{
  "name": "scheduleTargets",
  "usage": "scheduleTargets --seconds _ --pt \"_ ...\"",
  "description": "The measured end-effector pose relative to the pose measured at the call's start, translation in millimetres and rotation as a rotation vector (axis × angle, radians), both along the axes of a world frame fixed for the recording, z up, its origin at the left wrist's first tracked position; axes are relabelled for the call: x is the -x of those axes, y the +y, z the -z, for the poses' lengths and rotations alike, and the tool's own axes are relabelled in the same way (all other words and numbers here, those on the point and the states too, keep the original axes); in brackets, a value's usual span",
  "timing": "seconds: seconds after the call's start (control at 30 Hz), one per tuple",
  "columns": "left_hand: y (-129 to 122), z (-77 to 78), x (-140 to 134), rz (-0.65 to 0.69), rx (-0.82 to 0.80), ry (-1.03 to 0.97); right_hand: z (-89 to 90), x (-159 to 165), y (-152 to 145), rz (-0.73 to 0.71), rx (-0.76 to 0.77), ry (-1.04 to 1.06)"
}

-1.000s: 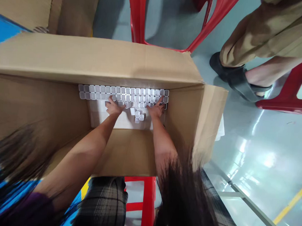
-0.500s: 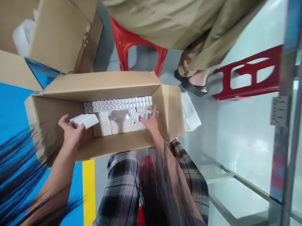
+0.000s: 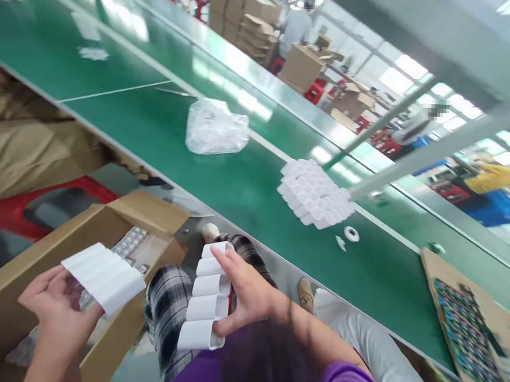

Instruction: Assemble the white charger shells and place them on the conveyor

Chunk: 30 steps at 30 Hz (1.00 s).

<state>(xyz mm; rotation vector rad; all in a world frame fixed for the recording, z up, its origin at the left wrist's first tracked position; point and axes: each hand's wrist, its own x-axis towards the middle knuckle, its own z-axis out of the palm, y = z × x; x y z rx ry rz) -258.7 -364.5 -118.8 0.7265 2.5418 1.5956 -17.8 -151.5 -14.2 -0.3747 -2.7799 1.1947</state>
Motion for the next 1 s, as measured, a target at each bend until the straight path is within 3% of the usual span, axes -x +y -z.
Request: scheduleTargets --seconds 0.1,0.2,0.3,0.37,0.53,0.67,0.83,1.0 --pt "64 -57.4 -16 0.204 -0.059 0.149 -44.6 -52 24 0.231 -0.174 0.069" --pt "131 -104.6 -43 0.442 -0.02 0.221 -70.6 -102 54 0.516 -0.271 0.008" --pt "201 -139.9 -76 0.593 0.099 0.25 -83.8 -146 92 0.733 -0.328 -0.066" --pt "242 -155.4 -99 0.679 0.217 0.301 -90.1 -172 123 0.83 -0.345 -0.085" --pt "310 -166.9 -139 0.849 0.482 0.411 -104.6 -215 210 0.99 -0.366 -0.332" --pt "332 -167.3 -155 0.876 0.631 0.478 -104.6 -216 257 0.892 -0.293 -0.579" --pt "341 -171.4 -167 0.826 0.744 0.438 -87.5 -195 274 0.764 -0.236 -0.606" --pt "343 -171.5 -169 0.846 0.751 0.374 -75.0 -182 278 0.764 -0.199 -0.599"
